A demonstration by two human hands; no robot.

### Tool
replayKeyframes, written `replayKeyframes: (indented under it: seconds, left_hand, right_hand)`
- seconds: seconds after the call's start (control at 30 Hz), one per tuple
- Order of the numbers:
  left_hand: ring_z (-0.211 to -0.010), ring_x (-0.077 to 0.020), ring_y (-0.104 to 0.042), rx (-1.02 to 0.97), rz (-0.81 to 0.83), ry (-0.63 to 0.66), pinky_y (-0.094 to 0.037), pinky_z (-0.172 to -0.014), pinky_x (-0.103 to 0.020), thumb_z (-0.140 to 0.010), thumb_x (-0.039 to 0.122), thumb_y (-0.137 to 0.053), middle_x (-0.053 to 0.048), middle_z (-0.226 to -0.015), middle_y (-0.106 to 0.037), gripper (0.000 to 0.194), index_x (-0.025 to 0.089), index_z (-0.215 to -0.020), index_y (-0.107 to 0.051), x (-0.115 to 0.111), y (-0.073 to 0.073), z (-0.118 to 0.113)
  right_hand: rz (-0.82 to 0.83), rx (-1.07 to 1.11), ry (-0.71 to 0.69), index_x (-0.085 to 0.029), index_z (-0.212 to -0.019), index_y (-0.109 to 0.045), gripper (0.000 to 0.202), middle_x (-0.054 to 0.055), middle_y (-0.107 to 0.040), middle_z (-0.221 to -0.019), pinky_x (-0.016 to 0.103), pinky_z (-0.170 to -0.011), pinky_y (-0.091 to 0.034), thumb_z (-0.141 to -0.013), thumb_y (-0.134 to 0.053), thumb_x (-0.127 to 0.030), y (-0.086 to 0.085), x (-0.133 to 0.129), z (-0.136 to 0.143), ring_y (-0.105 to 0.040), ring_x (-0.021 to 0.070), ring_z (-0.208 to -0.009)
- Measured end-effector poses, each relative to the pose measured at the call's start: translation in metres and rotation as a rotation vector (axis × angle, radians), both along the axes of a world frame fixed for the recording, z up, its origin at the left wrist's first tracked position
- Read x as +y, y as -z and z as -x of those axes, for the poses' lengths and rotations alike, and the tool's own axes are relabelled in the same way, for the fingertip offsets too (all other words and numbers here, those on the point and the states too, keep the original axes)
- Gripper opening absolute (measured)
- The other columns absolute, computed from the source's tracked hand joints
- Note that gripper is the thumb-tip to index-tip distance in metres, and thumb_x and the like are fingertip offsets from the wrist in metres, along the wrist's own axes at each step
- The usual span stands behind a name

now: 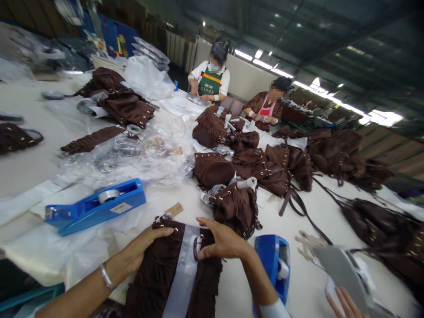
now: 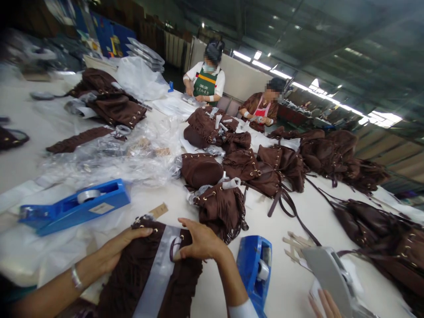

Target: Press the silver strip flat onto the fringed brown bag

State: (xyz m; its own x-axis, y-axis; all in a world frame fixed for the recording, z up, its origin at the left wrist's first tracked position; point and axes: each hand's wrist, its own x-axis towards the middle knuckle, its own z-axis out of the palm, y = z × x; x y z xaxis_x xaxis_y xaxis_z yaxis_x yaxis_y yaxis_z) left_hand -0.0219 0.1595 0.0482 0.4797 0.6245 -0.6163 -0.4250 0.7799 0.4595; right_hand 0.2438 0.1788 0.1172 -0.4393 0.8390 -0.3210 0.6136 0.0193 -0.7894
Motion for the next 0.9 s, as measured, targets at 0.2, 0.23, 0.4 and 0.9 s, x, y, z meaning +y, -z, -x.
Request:
replayKeyframes:
  seconds: [0.2, 0.23, 0.4, 0.9]
  left_hand:
    - [-0.082, -0.0259, -0.075, 0.191, -0.18, -0.021, -0.06, -0.083, -0.04, -0.078, 0.034, -0.074, -0.014, -0.096, -0.078, 0.036, 0.009, -0.103, -0.069, 0.009, -0.001, -0.002]
    - [-0.083, -0.0263, -0.075, 0.208, -0.201, -0.037, -0.059, -0.084, -0.041, -0.077, 0.036, -0.074, -0.014, -0.098, -0.078, 0.039, 0.009, -0.105, -0.068, 0.011, -0.001, -0.002]
    - [-0.109, -0.0314, -0.066, 0.487, -0.431, -0.157, -0.047, -0.103, -0.047, -0.071, 0.042, -0.08, -0.016, -0.118, -0.071, 0.056, 0.011, -0.115, -0.063, 0.013, -0.003, 0.011]
    - [-0.132, -0.0307, -0.048, 1.469, -1.345, 0.126, -0.044, -0.11, -0.051, -0.087, 0.05, -0.065, -0.014, -0.142, -0.049, 0.062, 0.022, -0.137, -0.043, -0.169, 0.037, 0.063]
  right_hand:
    - [0.047, -0.028, -0.102, -0.026, -0.12, -0.069, 0.067, 0.002, -0.073, -0.116, 0.044, -0.102, -0.044, -0.055, -0.085, -0.025, 0.015, 0.025, 0.012, -0.063, 0.0291, -0.109]
    - [0.01, -0.019, -0.086, -0.026, -0.125, -0.066, 0.068, 0.004, -0.071, -0.122, 0.045, -0.104, -0.043, -0.059, -0.084, -0.026, 0.017, 0.023, 0.011, -0.062, 0.0292, -0.113]
    - [-0.225, -0.053, 0.076, -0.025, -0.12, -0.068, 0.034, 0.005, -0.068, -0.125, 0.044, -0.108, -0.043, -0.087, -0.057, -0.024, 0.024, -0.011, -0.01, -0.06, 0.0243, -0.12]
    - [-0.569, -0.382, 0.007, -0.03, -0.145, -0.042, 0.059, 0.009, -0.041, -0.154, 0.052, -0.112, -0.045, -0.089, -0.063, -0.032, 0.038, -0.187, 0.037, -0.04, 0.0292, -0.141]
